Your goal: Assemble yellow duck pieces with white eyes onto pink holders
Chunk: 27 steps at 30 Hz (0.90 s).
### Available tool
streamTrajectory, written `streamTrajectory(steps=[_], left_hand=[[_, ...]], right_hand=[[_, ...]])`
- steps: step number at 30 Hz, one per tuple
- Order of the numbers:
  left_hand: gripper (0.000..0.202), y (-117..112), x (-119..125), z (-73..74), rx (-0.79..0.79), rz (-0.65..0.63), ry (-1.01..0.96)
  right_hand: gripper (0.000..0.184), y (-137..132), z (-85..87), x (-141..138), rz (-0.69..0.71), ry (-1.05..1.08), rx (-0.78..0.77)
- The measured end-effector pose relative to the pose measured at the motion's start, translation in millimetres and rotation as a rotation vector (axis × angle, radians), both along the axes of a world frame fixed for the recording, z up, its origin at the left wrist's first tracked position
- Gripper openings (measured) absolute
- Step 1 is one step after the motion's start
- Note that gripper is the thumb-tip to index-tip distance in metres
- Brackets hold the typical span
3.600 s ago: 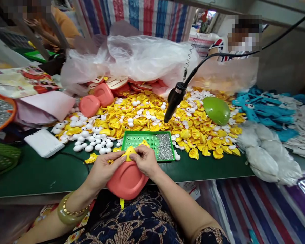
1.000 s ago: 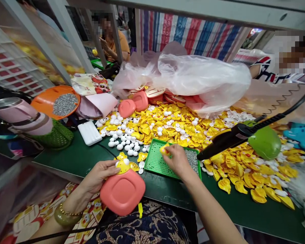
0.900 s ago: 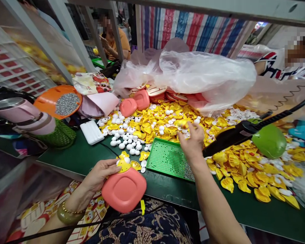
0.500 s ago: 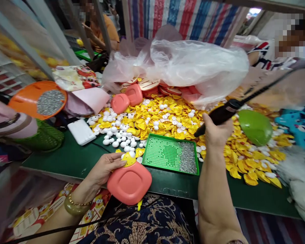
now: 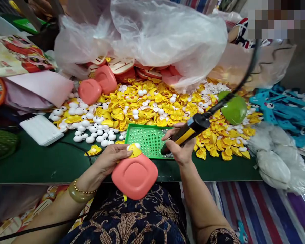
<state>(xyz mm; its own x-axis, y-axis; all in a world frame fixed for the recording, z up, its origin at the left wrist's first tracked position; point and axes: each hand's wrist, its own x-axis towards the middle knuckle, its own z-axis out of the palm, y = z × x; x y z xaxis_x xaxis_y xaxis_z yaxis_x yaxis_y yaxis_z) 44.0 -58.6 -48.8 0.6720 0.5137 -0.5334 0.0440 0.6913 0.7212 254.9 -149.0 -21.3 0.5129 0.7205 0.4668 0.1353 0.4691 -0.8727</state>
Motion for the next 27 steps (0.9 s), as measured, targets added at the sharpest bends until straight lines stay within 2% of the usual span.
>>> streamTrajectory(steps=[5, 9, 16, 27], left_hand=[[0.026, -1.8, 13.2, -7.4, -0.005, -0.006, 0.041], [0.026, -1.5, 13.8, -9.0, 0.000, -0.007, 0.049], [0.021, -2.6, 15.3, -8.7, 0.011, 0.010, 0.080], [0.025, -2.2, 16.4, -10.8, -0.002, 0.018, 0.070]], right_hand=[[0.047, -0.8, -26.2, -7.5, 0.071, 0.091, -0.042], [0.050, 3.9, -38.0, -10.5, 0.101, 0.134, -0.029], [0.048, 10.9, -45.5, -11.6, 0.114, 0.153, -0.032], [0.049, 11.0, -50.4, -14.8, 0.113, 0.165, -0.037]])
